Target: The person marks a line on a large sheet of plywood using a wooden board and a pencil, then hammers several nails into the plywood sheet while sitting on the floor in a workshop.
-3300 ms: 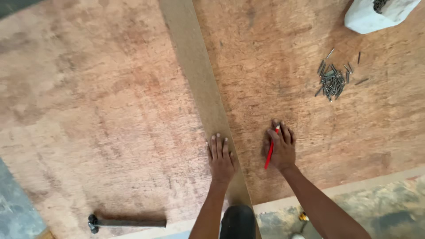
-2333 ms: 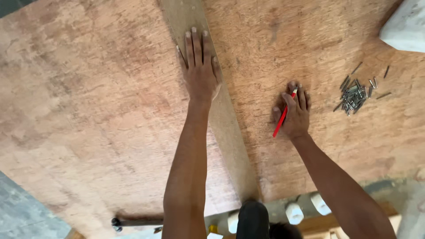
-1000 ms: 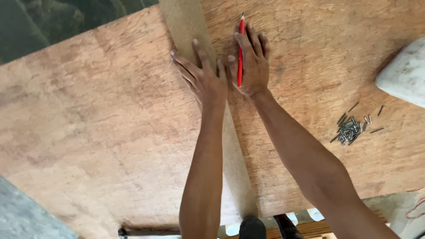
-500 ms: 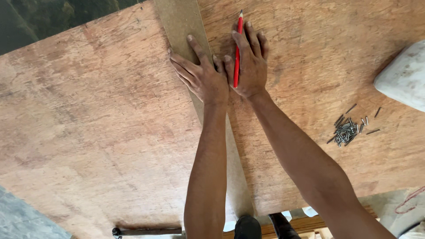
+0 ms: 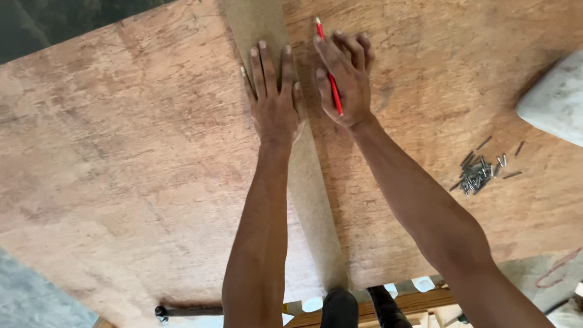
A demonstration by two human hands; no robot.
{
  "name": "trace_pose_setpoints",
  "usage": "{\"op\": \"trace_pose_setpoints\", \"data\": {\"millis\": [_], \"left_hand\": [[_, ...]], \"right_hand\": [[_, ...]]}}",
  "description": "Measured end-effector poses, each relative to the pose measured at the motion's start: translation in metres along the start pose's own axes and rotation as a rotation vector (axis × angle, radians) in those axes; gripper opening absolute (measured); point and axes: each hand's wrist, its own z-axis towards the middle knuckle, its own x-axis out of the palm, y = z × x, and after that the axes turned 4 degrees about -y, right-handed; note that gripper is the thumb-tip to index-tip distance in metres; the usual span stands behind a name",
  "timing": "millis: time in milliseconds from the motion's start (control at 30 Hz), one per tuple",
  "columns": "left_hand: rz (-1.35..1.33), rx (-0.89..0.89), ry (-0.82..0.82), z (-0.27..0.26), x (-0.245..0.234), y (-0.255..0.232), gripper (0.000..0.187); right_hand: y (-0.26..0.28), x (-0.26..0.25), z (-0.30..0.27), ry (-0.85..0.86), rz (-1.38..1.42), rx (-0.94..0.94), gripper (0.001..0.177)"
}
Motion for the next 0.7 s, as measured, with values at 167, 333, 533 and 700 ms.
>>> {"op": "trace_pose_setpoints", "data": {"millis": [167, 333, 533, 700], "left_hand": [[-0.030, -0.003, -0.060, 0.005, -0.002, -0.001, 0.056], [-0.046, -0.011, -0.079, 0.006, -0.005, -0.002, 0.057], [-0.020, -0.022, -0.003, 0.003, -0.010, -0.002, 0.061], [-0.019, -0.041, 0.054, 0.008, -0.007, -0.003, 0.060]], "right_hand": [[0.002, 0.003, 0.044, -0.098, 0.386, 0.119, 0.032], [-0.005, 0.016, 0.102, -0.072, 0.386, 0.091, 0.025], [0.000, 0.024, 0.111, -0.125, 0.415, -0.050, 0.020], [0.005, 0.016, 0.101, -0.027, 0.418, 0.064, 0.023]]}}
